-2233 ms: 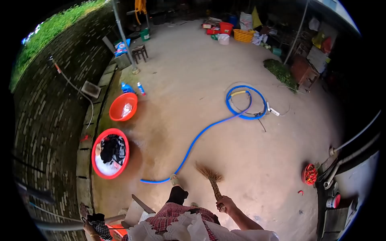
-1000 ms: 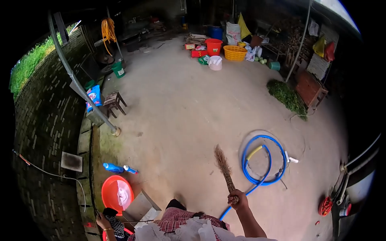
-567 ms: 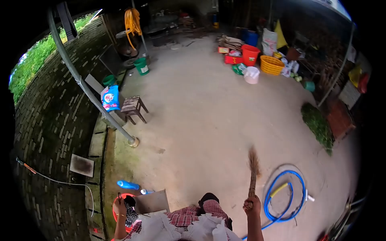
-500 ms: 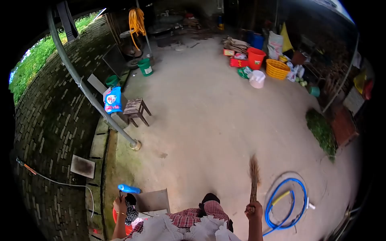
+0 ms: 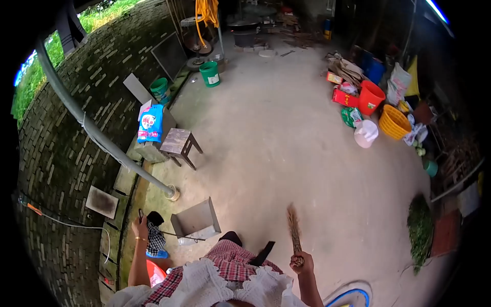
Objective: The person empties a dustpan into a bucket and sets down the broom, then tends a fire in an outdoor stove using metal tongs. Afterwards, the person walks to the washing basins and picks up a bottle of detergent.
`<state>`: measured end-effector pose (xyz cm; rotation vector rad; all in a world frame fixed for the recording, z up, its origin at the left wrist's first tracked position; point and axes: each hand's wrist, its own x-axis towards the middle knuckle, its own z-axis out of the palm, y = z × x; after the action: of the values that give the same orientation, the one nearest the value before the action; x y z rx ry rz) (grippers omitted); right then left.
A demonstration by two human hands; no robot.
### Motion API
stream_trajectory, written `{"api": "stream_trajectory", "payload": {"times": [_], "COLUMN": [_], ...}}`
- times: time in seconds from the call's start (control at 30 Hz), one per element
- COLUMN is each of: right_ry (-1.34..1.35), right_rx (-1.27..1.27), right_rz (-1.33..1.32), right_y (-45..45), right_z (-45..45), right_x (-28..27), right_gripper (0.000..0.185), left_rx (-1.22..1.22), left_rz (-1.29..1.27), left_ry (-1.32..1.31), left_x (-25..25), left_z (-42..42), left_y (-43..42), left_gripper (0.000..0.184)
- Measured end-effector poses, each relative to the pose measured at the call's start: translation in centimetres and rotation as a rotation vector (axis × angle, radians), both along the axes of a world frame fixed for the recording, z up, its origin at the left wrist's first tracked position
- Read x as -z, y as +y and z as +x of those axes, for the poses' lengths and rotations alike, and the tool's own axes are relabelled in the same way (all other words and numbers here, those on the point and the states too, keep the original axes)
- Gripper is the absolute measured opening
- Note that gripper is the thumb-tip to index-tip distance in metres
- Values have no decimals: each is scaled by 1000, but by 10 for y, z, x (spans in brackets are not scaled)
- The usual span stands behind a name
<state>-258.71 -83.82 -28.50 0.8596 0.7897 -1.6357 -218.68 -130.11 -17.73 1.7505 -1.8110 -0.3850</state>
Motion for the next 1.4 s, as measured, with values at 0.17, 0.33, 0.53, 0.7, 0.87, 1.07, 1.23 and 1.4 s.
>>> {"api": "stream_trajectory", "payload": {"times": [0.17,0.33,0.53,0.7,0.87,1.07,1.23,1.4], "right_ry": [280,145,168,181,522,384,439,500], "right_rx": [-63,-82,-212,-270,-488,-444,-651,-802], "right_rz": [-1,11,61,142,212,68,151,175], "right_y": [-141,-259,-375,-483,-600,-761,-922,-1073], "right_z": [-87,-156,-242,-316,-401,-474,-494,-485], "right_x": [-23,-22,-35,-29,-5,6,2,11], "right_gripper": [6,11,15,8,9,10,18,44], "left_rx": [143,332,448,439,398,329,311,311], "left_rz": [121,196,201,159,190,291,411,583], "left_ry": [215,182,124,47,-92,-173,-285,-377], "left_x": [11,26,42,47,71,95,146,222], "left_z": [-140,-278,-408,-486,-546,-620,-646,-644], "left_y": [-120,-251,-410,-530,-645,-768,-884,-993], "left_gripper": [25,27,30,30,30,30,29,29]}}
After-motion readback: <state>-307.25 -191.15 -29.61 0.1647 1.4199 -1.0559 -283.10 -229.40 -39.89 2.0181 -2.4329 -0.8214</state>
